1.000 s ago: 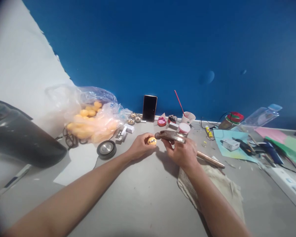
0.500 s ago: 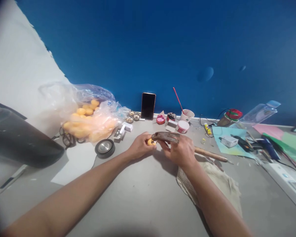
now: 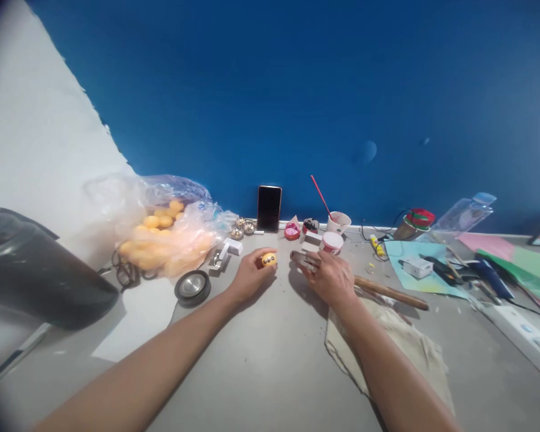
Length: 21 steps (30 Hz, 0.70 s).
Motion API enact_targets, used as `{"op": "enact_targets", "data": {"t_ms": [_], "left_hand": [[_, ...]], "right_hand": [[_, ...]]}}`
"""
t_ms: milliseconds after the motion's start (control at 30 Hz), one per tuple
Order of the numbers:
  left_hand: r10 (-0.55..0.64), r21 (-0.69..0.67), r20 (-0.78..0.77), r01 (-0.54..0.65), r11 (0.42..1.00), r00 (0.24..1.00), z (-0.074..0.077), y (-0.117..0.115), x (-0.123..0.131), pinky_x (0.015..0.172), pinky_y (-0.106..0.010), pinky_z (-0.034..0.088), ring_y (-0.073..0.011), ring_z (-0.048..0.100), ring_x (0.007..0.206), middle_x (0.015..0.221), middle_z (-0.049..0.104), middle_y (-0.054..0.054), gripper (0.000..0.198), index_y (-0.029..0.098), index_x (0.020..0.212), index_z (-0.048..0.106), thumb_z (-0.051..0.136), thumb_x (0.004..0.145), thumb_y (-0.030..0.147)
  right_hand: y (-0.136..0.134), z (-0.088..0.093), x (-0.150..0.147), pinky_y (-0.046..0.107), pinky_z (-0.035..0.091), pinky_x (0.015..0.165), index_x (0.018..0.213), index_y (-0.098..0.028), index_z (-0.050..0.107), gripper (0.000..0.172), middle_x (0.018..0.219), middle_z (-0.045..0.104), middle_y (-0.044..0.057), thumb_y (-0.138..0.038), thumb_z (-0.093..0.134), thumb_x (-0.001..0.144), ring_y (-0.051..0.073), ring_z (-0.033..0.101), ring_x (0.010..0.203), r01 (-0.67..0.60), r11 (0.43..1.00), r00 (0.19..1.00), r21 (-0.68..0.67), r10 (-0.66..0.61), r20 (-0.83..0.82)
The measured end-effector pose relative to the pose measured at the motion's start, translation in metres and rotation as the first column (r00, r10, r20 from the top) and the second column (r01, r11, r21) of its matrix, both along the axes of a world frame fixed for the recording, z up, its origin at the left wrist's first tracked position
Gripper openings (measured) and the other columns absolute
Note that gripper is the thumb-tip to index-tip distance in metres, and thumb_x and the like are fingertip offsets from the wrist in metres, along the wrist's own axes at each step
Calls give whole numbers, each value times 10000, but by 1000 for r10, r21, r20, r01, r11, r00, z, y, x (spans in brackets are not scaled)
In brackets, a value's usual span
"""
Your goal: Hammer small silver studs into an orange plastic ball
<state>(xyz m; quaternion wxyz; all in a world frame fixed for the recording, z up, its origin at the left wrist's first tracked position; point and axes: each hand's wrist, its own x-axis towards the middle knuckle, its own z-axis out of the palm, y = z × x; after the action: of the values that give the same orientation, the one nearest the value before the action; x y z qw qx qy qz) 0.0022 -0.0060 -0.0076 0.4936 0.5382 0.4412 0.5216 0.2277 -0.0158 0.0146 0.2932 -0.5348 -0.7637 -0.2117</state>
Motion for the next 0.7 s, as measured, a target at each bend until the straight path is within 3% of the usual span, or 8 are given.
{"op": "enact_targets", "data": {"t_ms": [167, 267, 467, 567, 700], "left_hand": [[-8, -16, 6, 8, 1000, 1000, 1, 4, -5, 639, -251, 489, -138, 588, 714, 826, 660, -25, 418, 166, 1138, 752, 746, 743, 302], [-28, -47, 49, 31, 998, 998, 5, 3, -5, 616, -256, 459, -121, 559, 644, 765, 622, -8, 409, 146, 1143, 735, 686, 802, 365], [-56, -42, 37, 57, 997, 998, 8, 1, -5, 564, -243, 383, -101, 494, 575, 690, 578, 14, 360, 131, 1057, 727, 691, 791, 372], [-59, -30, -11, 58, 998, 998, 6, 1, -4, 573, -242, 390, -104, 497, 583, 686, 582, 11, 309, 140, 1024, 735, 681, 805, 350], [-69, -32, -38, 68, 997, 997, 0, -1, -1, 642, -256, 468, -129, 565, 661, 790, 656, -25, 290, 162, 1054, 751, 671, 836, 336]], "right_hand": [[7, -8, 5, 284, 353, 615, 979, -248, 795, 157, 835, 761, 45, -231, 668, 889, 186, 676, 741, -5, 984, 995, -178, 23, 100], [8, -6, 7, 285, 341, 612, 978, -243, 781, 139, 849, 755, 37, -247, 661, 909, 190, 677, 764, -33, 967, 995, -252, 55, 78], [13, -4, 12, 275, 384, 633, 988, -234, 772, 157, 911, 751, 39, -249, 639, 905, 194, 663, 775, -83, 901, 996, -426, 83, -19], [17, -2, 15, 301, 467, 728, 1000, -208, 775, 223, 949, 732, 67, -173, 617, 846, 222, 668, 875, -176, 839, 984, -515, 149, -93], [21, 8, 29, 373, 551, 849, 1087, -204, 786, 343, 1091, 747, 106, -253, 709, 756, 276, 691, 1006, -429, 655, 901, -622, 263, -345]]}}
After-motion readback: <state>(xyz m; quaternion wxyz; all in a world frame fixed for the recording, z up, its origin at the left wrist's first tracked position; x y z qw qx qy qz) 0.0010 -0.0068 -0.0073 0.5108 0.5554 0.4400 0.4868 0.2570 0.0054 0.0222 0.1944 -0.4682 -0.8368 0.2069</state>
